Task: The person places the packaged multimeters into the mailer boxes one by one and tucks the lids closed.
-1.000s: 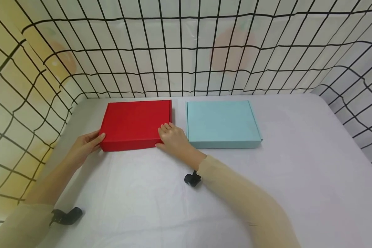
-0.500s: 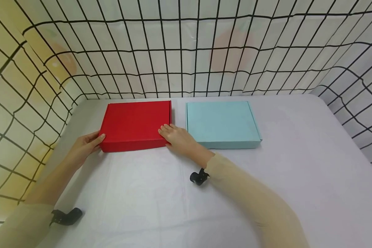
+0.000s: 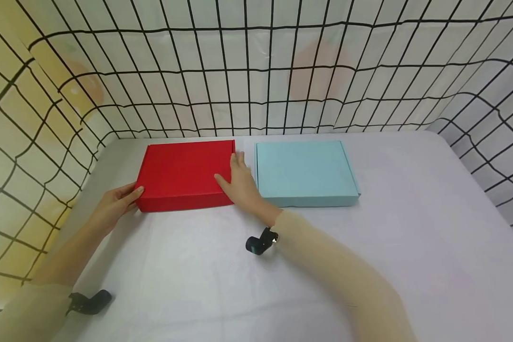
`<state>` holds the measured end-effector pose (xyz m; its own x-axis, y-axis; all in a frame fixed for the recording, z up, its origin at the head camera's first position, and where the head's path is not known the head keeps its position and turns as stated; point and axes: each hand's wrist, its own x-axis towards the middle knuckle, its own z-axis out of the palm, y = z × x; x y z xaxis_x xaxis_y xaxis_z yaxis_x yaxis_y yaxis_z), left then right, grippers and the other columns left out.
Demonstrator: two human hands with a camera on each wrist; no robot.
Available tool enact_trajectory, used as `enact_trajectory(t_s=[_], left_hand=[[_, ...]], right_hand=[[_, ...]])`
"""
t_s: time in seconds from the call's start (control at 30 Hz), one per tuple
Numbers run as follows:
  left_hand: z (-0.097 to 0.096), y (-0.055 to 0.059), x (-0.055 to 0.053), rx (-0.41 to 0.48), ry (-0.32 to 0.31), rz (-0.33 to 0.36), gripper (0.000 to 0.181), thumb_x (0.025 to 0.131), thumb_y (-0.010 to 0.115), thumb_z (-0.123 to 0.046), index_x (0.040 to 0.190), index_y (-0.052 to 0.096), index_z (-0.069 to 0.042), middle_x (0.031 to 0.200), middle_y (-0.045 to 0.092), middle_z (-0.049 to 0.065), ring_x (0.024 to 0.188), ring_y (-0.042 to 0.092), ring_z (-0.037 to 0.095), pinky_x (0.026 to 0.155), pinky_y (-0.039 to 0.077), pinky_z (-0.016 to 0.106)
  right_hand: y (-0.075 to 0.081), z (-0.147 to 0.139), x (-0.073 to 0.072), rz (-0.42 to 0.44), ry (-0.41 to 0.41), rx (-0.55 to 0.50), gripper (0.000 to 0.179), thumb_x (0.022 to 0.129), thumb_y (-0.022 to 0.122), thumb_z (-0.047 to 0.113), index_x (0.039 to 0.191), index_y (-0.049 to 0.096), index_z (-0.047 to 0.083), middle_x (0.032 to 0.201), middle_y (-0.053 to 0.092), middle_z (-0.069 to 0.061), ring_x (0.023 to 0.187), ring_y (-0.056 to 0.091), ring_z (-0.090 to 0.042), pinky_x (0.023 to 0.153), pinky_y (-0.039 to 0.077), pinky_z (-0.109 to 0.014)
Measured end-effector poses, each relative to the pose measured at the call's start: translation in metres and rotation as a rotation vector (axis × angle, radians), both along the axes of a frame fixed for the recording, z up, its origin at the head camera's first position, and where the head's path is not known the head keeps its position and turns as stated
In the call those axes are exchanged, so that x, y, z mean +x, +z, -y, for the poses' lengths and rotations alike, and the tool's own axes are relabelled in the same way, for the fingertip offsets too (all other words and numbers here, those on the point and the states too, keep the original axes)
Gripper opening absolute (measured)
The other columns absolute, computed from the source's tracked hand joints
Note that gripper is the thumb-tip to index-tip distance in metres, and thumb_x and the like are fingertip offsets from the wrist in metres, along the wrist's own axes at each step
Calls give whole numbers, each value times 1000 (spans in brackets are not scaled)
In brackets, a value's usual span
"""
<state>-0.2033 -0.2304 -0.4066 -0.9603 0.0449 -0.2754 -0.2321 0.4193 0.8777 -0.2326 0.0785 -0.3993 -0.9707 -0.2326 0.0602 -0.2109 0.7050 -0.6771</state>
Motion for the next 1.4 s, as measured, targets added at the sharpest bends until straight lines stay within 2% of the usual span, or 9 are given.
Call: enact_trajectory(t_s=[0.2,0.4,0.5,0.6,0.67,0.87,1.03,1.2,1.4], left_hand=[[-2,-1,-1,-14,2,9,73,89,50,-46,144,22,-7,140,38,19,120,45,35,93,42,32],[0,0,-1,-82,-23,-33,76,88,49,-48,146,15,-11,143,33,21,123,42,38,95,40,42],[2,2,0,-259,-94,-202,76,89,51,-44,146,13,-13,144,30,21,124,39,42,90,43,48],[6,6,-3,-506,-194,-419,66,89,54,-37,143,27,-9,144,30,21,125,37,43,82,48,51],[10,10,-6,-644,-271,-497,59,88,56,-36,137,40,-6,143,33,20,126,35,41,80,49,51],[13,28,-14,-853,-485,-433,81,74,71,-42,137,39,-4,133,46,21,112,50,38,71,53,39],[2,32,-15,-967,-542,-443,92,63,82,-29,135,34,1,132,43,25,115,45,42,77,51,49],[-1,29,-18,-950,-557,-423,99,62,83,-25,137,27,4,137,34,27,120,37,44,80,49,52],[3,23,-22,-973,-583,-596,86,63,82,-22,131,36,5,134,41,27,120,41,43,81,49,50]], right_hand=[[10,0,-25,218,5,80,69,88,57,31,141,23,1,107,61,-16,86,63,-25,73,52,-29],[16,3,-32,270,16,114,58,88,58,30,133,36,1,106,60,-14,83,60,-22,65,46,-23],[17,4,-30,273,6,127,51,88,57,31,126,42,0,100,61,-13,81,58,-21,63,43,-22],[18,5,-29,269,-1,143,47,88,57,31,122,45,0,92,61,-12,78,57,-20,62,41,-21],[17,5,-29,266,0,153,47,89,57,31,122,45,0,90,61,-11,76,56,-19,61,40,-21],[17,4,-30,279,-1,162,45,88,57,32,118,47,0,84,59,-10,71,53,-17,57,38,-20],[19,4,-31,286,11,196,46,88,57,33,119,46,0,90,60,-11,72,54,-18,57,38,-20],[21,5,-31,276,34,236,51,88,56,34,124,43,0,97,61,-12,75,56,-19,58,38,-20],[21,5,-31,267,25,263,54,89,56,35,125,42,-2,83,59,-11,63,53,-16,53,36,-19]])
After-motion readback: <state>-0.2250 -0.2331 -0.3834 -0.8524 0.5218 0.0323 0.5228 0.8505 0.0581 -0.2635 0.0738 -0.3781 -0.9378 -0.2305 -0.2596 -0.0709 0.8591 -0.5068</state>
